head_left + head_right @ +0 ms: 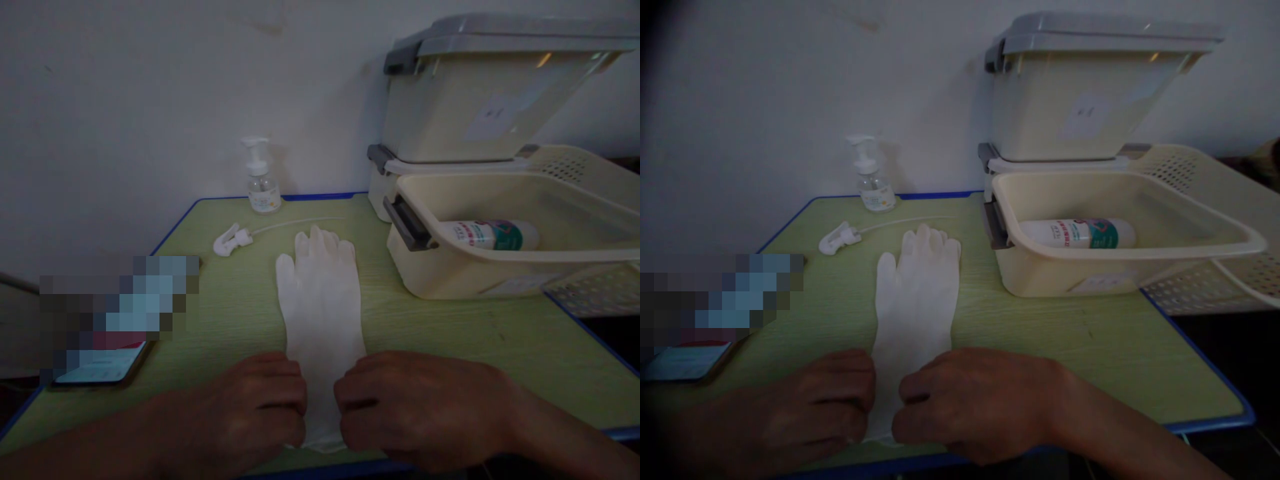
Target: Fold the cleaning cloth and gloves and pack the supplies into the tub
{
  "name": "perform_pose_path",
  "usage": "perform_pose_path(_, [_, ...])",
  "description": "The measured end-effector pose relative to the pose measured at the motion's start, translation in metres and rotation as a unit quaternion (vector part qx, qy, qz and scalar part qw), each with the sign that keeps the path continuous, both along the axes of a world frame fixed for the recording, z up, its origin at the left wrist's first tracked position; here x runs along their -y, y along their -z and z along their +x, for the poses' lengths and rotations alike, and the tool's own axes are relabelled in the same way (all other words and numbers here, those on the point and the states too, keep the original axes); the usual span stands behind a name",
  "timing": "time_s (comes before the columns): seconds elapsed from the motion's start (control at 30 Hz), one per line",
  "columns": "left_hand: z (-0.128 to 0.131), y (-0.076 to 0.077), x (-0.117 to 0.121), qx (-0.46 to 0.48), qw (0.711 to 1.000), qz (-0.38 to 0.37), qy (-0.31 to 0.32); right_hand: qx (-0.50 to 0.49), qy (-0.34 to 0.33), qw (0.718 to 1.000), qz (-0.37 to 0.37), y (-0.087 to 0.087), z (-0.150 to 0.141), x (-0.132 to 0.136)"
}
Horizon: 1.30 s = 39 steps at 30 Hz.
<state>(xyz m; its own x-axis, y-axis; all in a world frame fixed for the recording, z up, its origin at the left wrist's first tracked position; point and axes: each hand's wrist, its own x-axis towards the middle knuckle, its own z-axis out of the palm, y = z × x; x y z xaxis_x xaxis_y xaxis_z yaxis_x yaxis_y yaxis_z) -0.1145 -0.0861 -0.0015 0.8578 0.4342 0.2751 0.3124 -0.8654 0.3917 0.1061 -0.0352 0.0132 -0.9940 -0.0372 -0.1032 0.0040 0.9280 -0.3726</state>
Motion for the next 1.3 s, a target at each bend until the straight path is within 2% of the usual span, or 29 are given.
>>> perform_pose_path(0.2, [-0.002,0.002,0.000,-0.027,0.999,-0.020,0.008,0.007,-0.005,1.000,-0.005,0.001,0.000,0.000])
perform_pose_path(0.37, [-0.005,0.007,0.000,-0.035,0.999,-0.035,0.011,0.024,0.018,0.999,-0.018,0.003,0.001,0.000])
perform_pose_path(0.57, [-0.008,0.013,-0.002,-0.036,0.989,-0.143,0.001,0.037,0.043,0.998,-0.036,0.002,-0.003,0.001])
perform_pose_path(0.73, [-0.010,0.007,-0.004,-0.044,0.973,-0.225,-0.014,0.055,0.025,0.996,-0.063,-0.006,-0.003,-0.002])
perform_pose_path(0.93, [-0.005,0.003,-0.008,-0.047,0.969,-0.242,-0.025,0.028,0.027,0.998,-0.058,-0.005,-0.004,-0.003])
perform_pose_path(1.07, [0.004,0.001,-0.013,-0.049,0.954,-0.279,-0.097,0.010,0.044,0.999,0.029,0.003,-0.007,0.006])
perform_pose_path(1.2, [0.018,-0.003,-0.024,-0.013,0.903,-0.381,-0.199,0.000,0.033,0.994,0.105,0.009,-0.011,0.014])
perform_pose_path(1.23, [0.023,-0.002,-0.028,-0.013,0.901,-0.379,-0.211,-0.003,0.030,0.993,0.112,0.009,-0.011,0.015])
perform_pose_path(1.27, [0.028,-0.002,-0.032,0.001,0.912,-0.327,-0.246,-0.004,0.026,0.993,0.116,0.009,-0.012,0.016])
perform_pose_path(1.3, [0.034,0.000,-0.036,0.008,0.924,-0.295,-0.245,-0.003,0.022,0.993,0.119,0.008,-0.012,0.017])
